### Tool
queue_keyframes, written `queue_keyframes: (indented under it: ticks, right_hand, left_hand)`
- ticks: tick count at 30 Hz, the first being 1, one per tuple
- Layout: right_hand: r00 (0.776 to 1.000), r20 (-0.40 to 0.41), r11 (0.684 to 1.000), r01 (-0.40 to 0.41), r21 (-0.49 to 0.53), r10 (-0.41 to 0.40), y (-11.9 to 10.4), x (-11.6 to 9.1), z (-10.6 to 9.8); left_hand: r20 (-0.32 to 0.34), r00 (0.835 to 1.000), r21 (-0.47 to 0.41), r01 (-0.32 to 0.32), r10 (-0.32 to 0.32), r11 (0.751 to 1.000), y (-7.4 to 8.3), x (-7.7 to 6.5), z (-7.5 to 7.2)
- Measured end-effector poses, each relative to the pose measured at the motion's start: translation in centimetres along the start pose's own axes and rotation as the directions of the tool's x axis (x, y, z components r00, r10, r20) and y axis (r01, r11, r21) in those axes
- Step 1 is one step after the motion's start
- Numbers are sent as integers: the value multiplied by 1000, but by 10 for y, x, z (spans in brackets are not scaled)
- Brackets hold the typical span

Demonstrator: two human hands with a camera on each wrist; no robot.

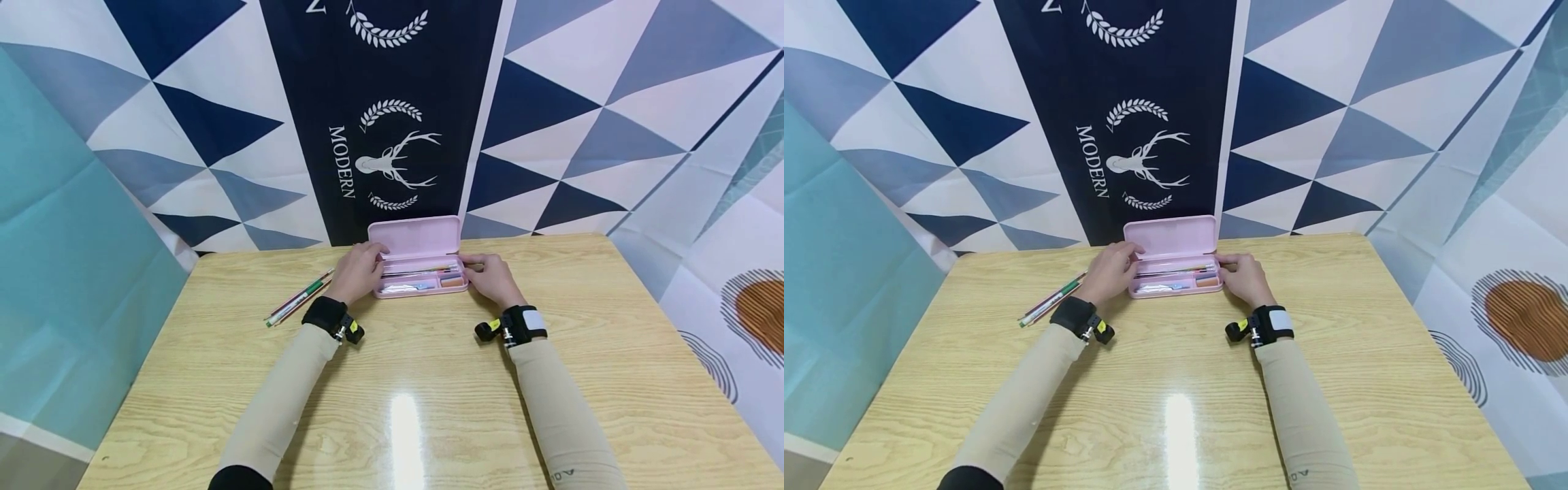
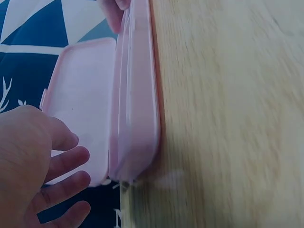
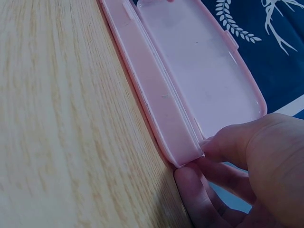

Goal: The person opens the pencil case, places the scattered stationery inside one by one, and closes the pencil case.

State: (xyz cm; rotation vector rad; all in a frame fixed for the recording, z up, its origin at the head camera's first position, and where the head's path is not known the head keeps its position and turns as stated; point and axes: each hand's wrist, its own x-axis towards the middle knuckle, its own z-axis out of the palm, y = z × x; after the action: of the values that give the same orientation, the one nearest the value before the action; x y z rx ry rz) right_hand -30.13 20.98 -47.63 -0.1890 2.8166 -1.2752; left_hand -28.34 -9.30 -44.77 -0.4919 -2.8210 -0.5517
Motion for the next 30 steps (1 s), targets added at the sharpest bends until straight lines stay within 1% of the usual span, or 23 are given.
queue_keyframes:
  ticks: [5, 7, 13, 18, 23, 30]
  right_hand:
    - [1000, -6, 1000, 13, 4, -13, 0, -1, 0]
    - [1000, -4, 1000, 11, 11, -11, -1, -1, 0]
    - [1000, -3, 1000, 10, 9, -10, 0, -1, 1]
    - [1000, -9, 1000, 21, 2, -21, 1, -1, 1]
    - [1000, -8, 1000, 10, 4, -10, 1, -1, 1]
    - [1000, -10, 1000, 7, 4, -7, 1, 0, 1]
  left_hand:
    - [-11, 1000, 11, 12, -12, 1000, -10, -5, -1]
    - [-27, 1000, 21, 15, -14, 1000, -14, -7, -2]
    - [-56, 998, 13, 35, -35, 999, -28, -13, -10]
    - [-47, 997, 7, 60, -60, 998, -37, -18, -15]
    - [-36, 997, 5, 67, -66, 998, -48, -26, -18]
    - [7, 996, 2, 89, -89, 996, -58, -37, -28]
